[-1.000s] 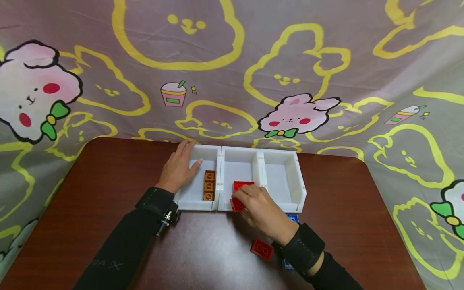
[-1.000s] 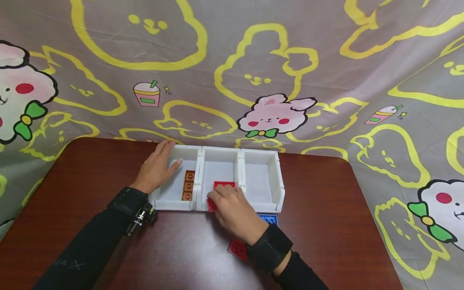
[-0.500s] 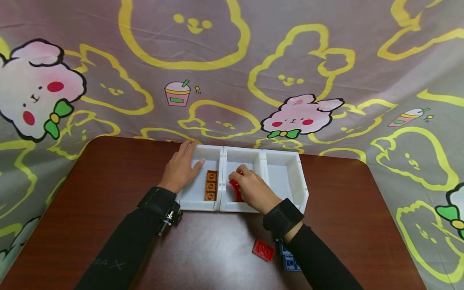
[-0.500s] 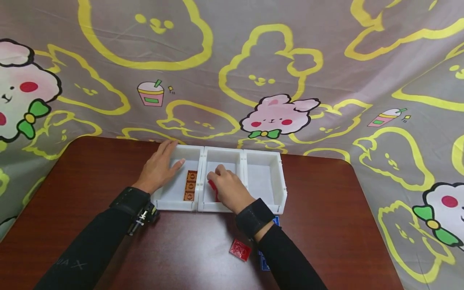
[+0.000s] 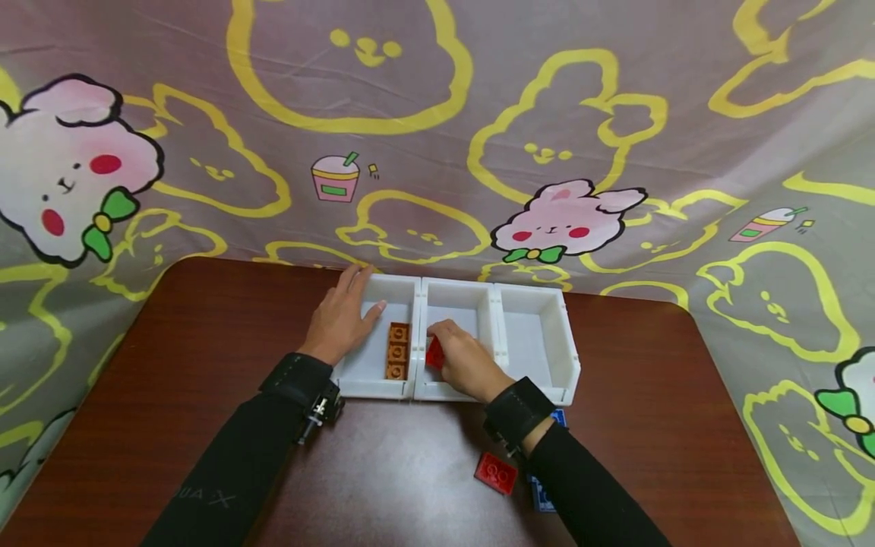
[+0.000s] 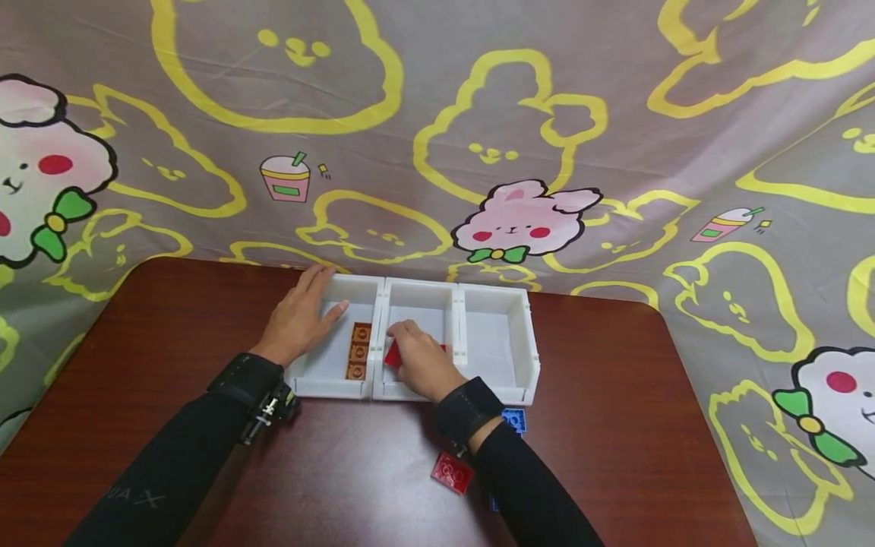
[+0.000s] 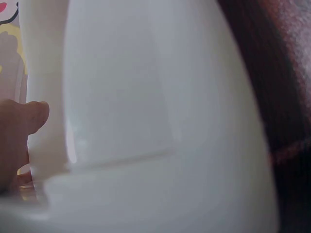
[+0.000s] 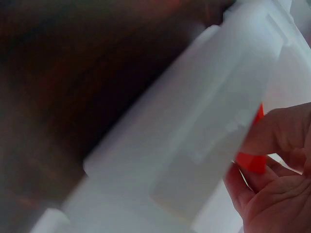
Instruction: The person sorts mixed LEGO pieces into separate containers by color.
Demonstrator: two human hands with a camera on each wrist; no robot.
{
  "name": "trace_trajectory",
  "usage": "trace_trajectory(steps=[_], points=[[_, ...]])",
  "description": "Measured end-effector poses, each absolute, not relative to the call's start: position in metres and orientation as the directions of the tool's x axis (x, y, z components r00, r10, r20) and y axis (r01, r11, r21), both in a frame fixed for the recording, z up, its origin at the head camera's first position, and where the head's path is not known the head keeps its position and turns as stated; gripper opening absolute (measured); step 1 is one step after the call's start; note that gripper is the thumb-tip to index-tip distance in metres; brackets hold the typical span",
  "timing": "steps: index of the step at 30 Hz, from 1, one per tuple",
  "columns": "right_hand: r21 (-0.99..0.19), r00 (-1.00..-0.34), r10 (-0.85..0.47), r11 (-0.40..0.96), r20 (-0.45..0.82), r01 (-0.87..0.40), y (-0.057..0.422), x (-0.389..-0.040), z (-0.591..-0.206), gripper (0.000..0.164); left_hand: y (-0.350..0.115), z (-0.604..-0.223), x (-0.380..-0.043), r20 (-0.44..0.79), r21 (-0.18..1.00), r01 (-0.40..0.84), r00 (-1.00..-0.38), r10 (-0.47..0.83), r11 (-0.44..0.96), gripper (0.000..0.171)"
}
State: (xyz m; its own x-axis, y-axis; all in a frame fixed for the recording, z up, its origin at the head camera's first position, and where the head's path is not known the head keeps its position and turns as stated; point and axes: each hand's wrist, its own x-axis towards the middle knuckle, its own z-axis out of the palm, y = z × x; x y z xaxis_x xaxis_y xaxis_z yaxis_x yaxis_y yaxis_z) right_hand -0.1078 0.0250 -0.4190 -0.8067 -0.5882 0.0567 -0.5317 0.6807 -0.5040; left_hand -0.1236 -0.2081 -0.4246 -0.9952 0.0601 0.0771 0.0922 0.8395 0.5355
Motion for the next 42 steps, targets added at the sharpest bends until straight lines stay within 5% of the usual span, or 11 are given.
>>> trace_trajectory(steps=[6,14,24,30,35,42], points=[[-0.526,-0.843,-0.531,0.696,0.080,-0.488,0.024,-0.107,-0.423,0.052,-0.208,-0.426,-0.124,0.064,0.530,0.083,-0.996,0.058,0.844,0.071],[-0.482,-0.830,-0.548,0.703,0.103,-0.524,0.022,-0.106,-0.423,0.030,-0.208,-0.426,-0.124,0.072,0.535,0.088,-0.996,0.059,0.840,0.071],[-0.521,-0.846,-0.522,0.754,-0.106,-0.400,0.025,-0.109,-0.416,0.027,-0.209,-0.427,-0.124,0.093,0.525,0.098,-0.994,0.058,0.845,0.071],[-0.623,-0.876,-0.472,0.716,-0.101,-0.315,0.024,-0.112,-0.422,0.018,-0.209,-0.428,-0.124,0.092,0.524,0.096,-0.994,0.056,0.846,0.070],[-0.532,-0.870,-0.490,0.754,-0.063,-0.386,0.023,-0.110,-0.426,0.007,-0.208,-0.428,-0.124,0.104,0.524,0.104,-0.993,0.058,0.845,0.070],[-0.448,-0.816,-0.577,0.721,0.035,-0.529,0.025,-0.103,-0.427,0.018,-0.209,-0.426,-0.123,0.107,0.529,0.102,-0.993,0.053,0.842,0.070]])
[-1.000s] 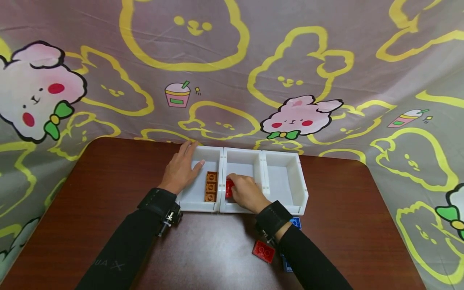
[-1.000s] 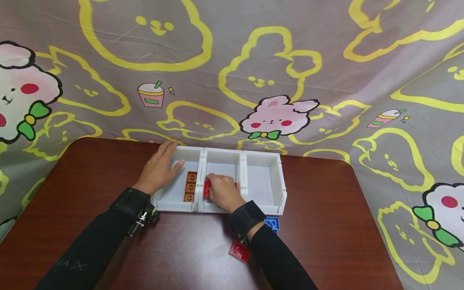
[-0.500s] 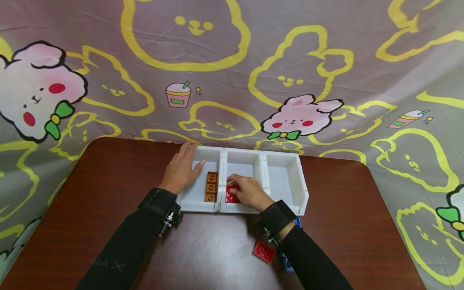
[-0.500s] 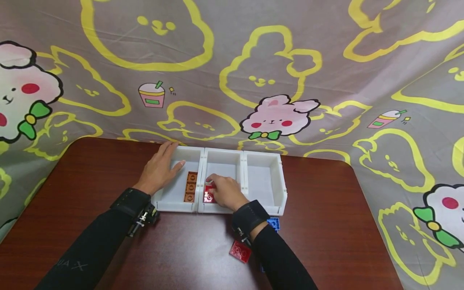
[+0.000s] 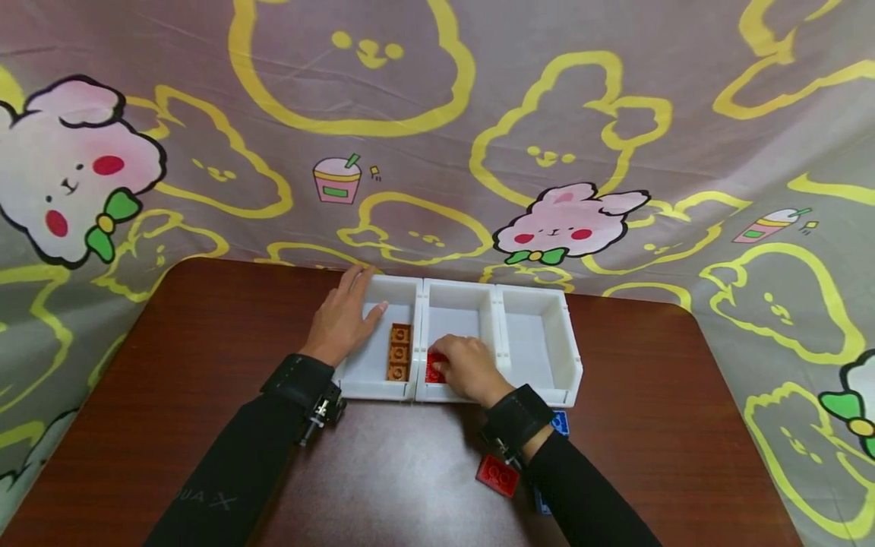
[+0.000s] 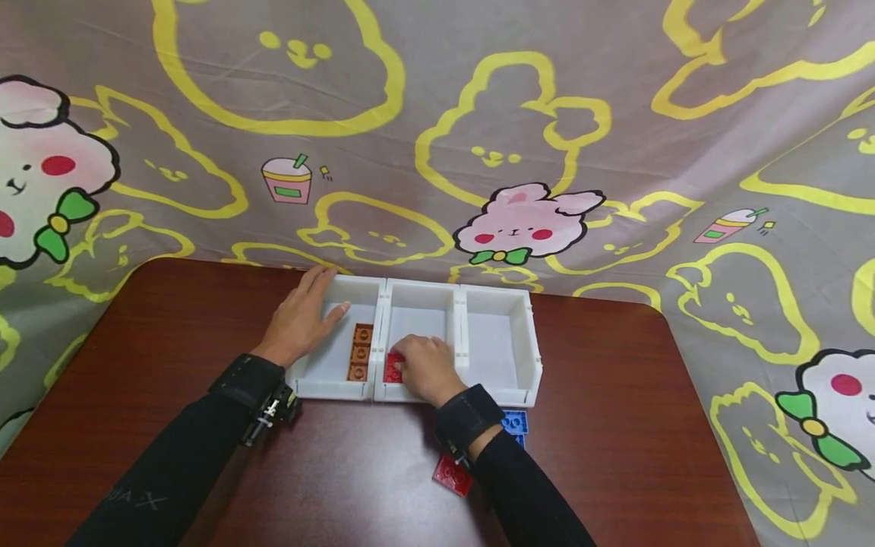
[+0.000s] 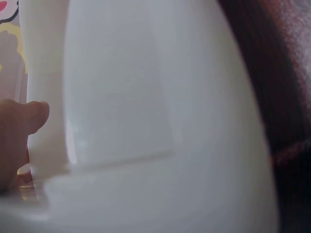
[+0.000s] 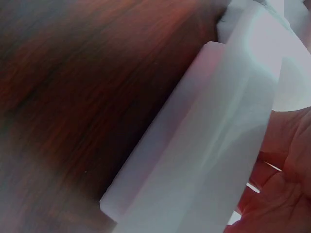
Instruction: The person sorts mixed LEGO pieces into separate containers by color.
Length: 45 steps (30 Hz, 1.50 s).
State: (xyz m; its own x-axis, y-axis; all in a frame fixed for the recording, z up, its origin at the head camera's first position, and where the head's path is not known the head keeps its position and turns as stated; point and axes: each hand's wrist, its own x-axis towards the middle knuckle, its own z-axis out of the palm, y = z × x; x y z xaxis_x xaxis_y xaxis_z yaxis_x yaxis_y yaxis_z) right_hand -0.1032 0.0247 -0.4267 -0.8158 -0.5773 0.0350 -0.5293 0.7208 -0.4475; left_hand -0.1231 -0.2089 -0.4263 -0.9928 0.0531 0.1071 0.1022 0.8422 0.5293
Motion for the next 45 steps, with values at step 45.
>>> trace_trajectory(steps=[45], points=[[-0.570,-0.872,-0.476,0.751,-0.116,-0.334,0.065,0.007,-0.404,0.017,-0.208,-0.426,-0.125,0.083,0.526,0.086,-0.995,0.049,0.846,0.070]])
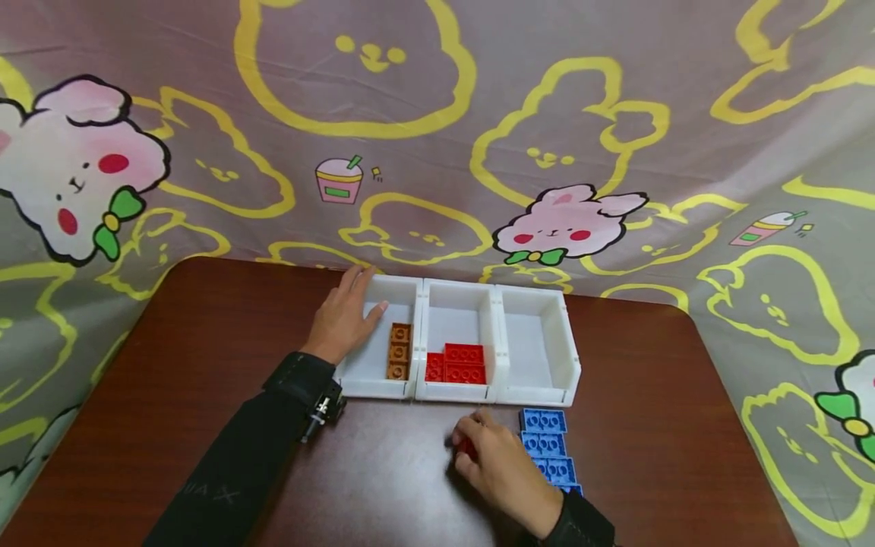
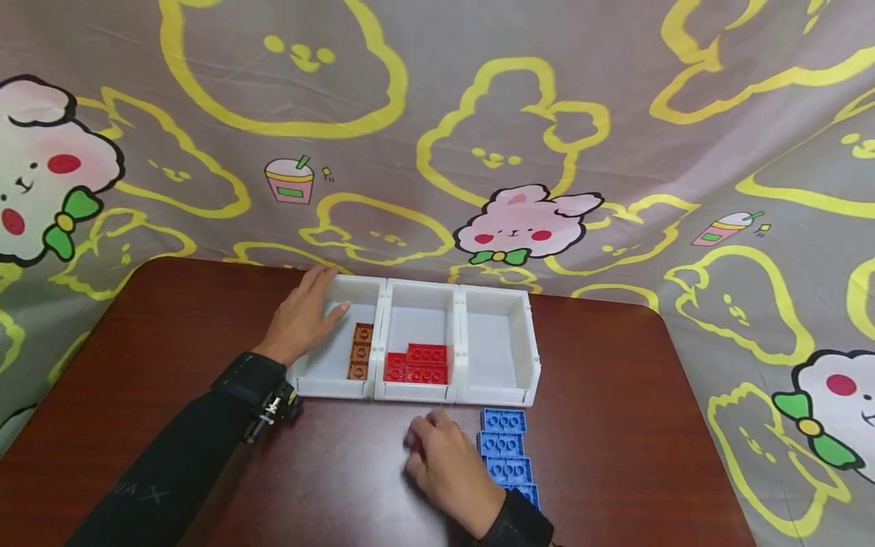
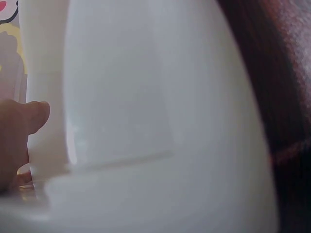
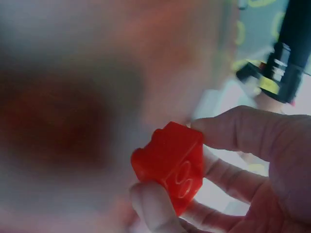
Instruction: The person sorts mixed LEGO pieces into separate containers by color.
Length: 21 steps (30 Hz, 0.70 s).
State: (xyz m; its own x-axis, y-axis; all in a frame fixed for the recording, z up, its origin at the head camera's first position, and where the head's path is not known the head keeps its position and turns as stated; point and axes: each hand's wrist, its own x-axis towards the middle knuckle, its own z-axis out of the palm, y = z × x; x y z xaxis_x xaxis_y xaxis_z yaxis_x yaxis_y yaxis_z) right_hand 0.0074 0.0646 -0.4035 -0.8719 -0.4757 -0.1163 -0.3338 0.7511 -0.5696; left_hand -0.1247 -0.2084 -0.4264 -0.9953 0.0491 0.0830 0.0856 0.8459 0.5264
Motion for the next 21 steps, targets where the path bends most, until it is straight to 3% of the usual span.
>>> trace_trajectory(steps=[7,13,21], points=[[-0.558,-0.929,-0.361,0.755,0.085,-0.345,0.030,-0.056,-0.375,0.029,-0.208,-0.427,-0.123,0.086,0.534,0.089,-0.995,0.051,0.841,0.070],[-0.497,-0.948,-0.307,0.811,0.088,-0.309,0.006,-0.106,-0.393,0.022,-0.209,-0.429,-0.121,0.070,0.549,0.079,-0.996,0.048,0.832,0.071],[-0.505,-0.936,-0.346,0.799,0.059,-0.327,0.000,-0.133,-0.416,0.017,-0.209,-0.428,-0.120,0.102,0.550,0.098,-0.994,0.050,0.829,0.070]])
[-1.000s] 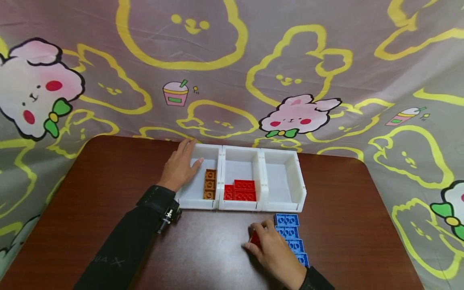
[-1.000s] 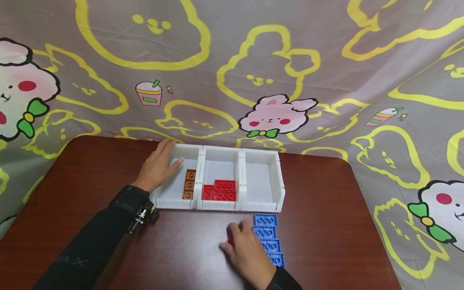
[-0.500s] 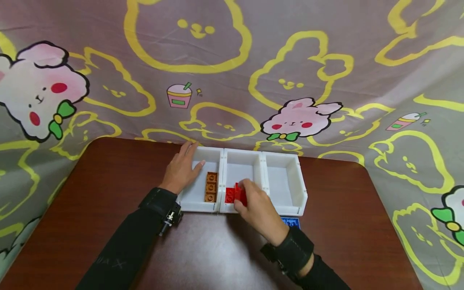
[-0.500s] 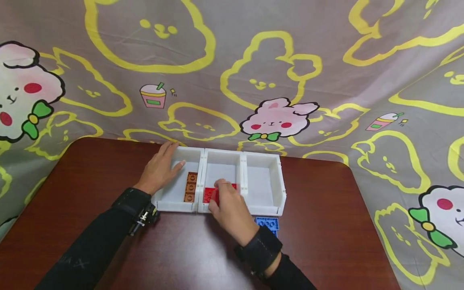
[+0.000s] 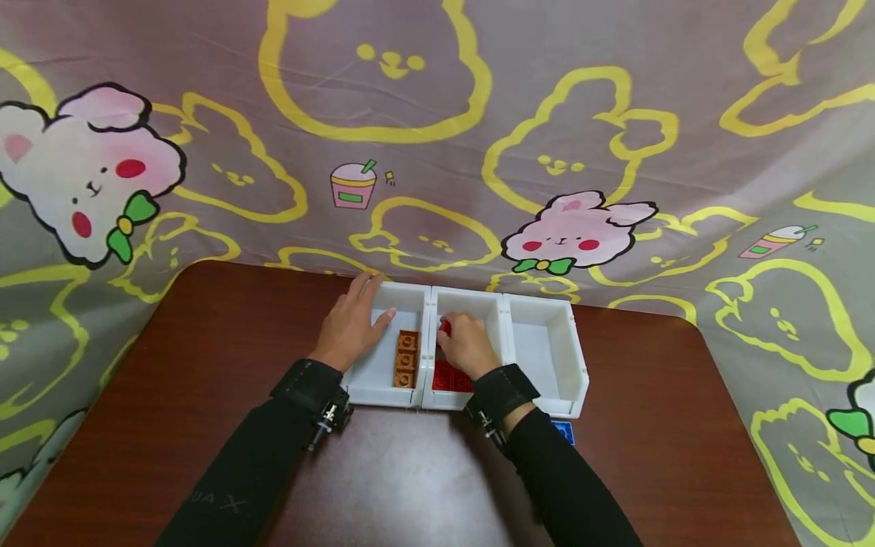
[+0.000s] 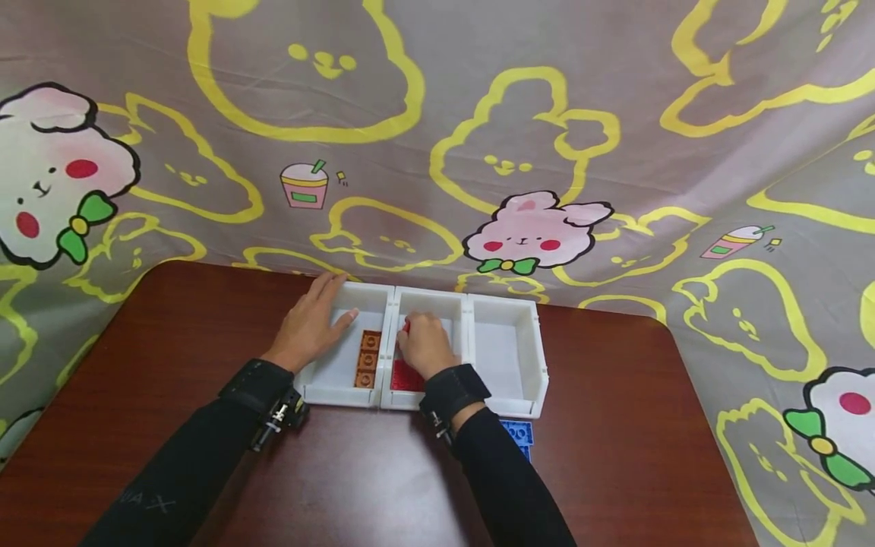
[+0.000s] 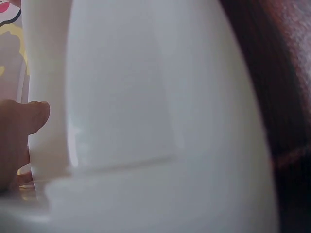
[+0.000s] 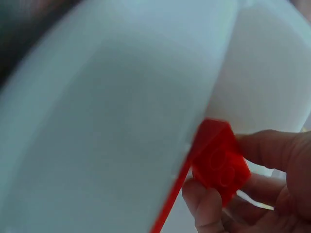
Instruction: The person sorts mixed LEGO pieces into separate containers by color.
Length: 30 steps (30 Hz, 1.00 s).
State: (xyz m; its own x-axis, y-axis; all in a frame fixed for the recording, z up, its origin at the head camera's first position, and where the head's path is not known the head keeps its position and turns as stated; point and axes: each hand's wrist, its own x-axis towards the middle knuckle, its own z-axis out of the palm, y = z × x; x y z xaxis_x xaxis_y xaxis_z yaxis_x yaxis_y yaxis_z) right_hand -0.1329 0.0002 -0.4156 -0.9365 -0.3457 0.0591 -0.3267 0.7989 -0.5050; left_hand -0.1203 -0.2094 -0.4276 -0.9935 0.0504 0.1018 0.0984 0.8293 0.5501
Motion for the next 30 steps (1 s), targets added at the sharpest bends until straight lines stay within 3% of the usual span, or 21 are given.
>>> trace_trajectory(steps=[7,18,24,30], points=[[-0.527,-0.907,-0.411,0.794,-0.096,-0.304,0.005,-0.139,-0.423,0.020,-0.210,-0.428,-0.120,0.137,0.552,0.123,-0.989,0.056,0.825,0.068],[-0.562,-0.906,-0.414,0.771,-0.084,-0.300,0.015,-0.133,-0.422,0.031,-0.206,-0.429,-0.122,0.101,0.563,0.097,-0.994,0.048,0.821,0.070],[-0.575,-0.914,-0.394,0.727,0.098,-0.375,0.039,-0.099,-0.393,0.033,-0.203,-0.431,-0.123,0.102,0.569,0.113,-0.993,0.066,0.814,0.069],[-0.562,-0.917,-0.272,0.727,0.291,-0.394,0.087,-0.054,-0.367,0.016,-0.208,-0.429,-0.123,0.117,0.559,0.117,-0.991,0.061,0.821,0.068]])
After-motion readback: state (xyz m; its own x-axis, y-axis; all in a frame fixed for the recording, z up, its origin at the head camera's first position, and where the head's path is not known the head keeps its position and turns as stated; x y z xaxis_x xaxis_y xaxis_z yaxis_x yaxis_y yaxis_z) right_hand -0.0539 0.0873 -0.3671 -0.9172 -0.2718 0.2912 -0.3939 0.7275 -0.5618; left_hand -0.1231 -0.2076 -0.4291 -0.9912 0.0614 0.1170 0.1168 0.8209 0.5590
